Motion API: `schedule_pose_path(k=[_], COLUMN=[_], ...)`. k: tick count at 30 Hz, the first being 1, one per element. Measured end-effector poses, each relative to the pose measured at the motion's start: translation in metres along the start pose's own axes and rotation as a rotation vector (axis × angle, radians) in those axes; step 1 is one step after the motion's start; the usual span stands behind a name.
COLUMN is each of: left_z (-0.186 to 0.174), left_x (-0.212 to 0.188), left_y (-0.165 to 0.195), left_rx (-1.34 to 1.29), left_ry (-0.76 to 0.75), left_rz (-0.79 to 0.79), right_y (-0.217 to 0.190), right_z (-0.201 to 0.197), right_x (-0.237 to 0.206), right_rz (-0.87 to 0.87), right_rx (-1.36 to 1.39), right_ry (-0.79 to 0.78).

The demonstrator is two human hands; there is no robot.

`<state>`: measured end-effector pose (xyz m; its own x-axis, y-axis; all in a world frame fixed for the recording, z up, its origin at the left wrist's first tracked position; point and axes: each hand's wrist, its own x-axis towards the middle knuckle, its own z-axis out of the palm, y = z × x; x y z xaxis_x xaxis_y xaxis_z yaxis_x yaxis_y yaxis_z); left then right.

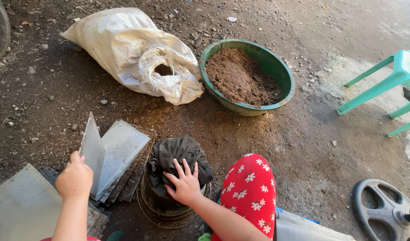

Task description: The person sits on the ground and wipes rectangular metal sheets with a dark cloth. They handle the sheets one at a time, wiping each surface and placing them into a separate stack. A green basin containing a brown granular substance is visible nearby.

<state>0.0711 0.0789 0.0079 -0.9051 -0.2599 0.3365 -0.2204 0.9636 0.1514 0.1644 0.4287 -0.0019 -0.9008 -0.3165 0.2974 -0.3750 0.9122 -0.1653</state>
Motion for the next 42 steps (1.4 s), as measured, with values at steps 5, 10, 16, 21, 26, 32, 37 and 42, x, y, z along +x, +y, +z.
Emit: schedule_pose_path(k=[5, 10, 16, 21, 26, 32, 37, 42], left_z=[0.001, 0.002, 0.003, 0.003, 0.003, 0.005, 0.007, 0.01], left_x=[0.0, 0.0, 0.0, 0.0, 0.0, -0.001, 0.0, 0.0], left_y=[0.001, 0.0, 0.0, 0.0, 0.0, -0.001, -0.002, -0.003], left_rx=[-0.01, 0.0, 0.003, -0.002, -0.012, -0.012, -0.007, -0.014], left_ry=[0.015, 0.005, 0.005, 0.0, -0.003, 0.023, 0.033, 0.03], left_rz=[0.002, -0.004, -0.004, -0.007, -0.002, 0.001, 0.01, 0.007], right_y=[0.0, 0.0, 0.0, 0.0, 0.0, 0.0, 0.0, 0.0], right_z=[0.0, 0.001, 0.002, 0.002, 0.002, 0.002, 0.002, 0.001], right_x=[0.0, -0.001, -0.001, -0.002, -0.001, -0.001, -0.001, -0.001], right_rz=[0.001, 0.001, 0.002, 0.006, 0.008, 0.01, 0.008, 0.008], right_rx=[-0.001, 0.0, 0.0, 0.004, 0.004, 0.006, 0.006, 0.01], right_ry=[0.0, 0.012, 0.007, -0.001, -0.002, -0.004, 0.002, 0.005])
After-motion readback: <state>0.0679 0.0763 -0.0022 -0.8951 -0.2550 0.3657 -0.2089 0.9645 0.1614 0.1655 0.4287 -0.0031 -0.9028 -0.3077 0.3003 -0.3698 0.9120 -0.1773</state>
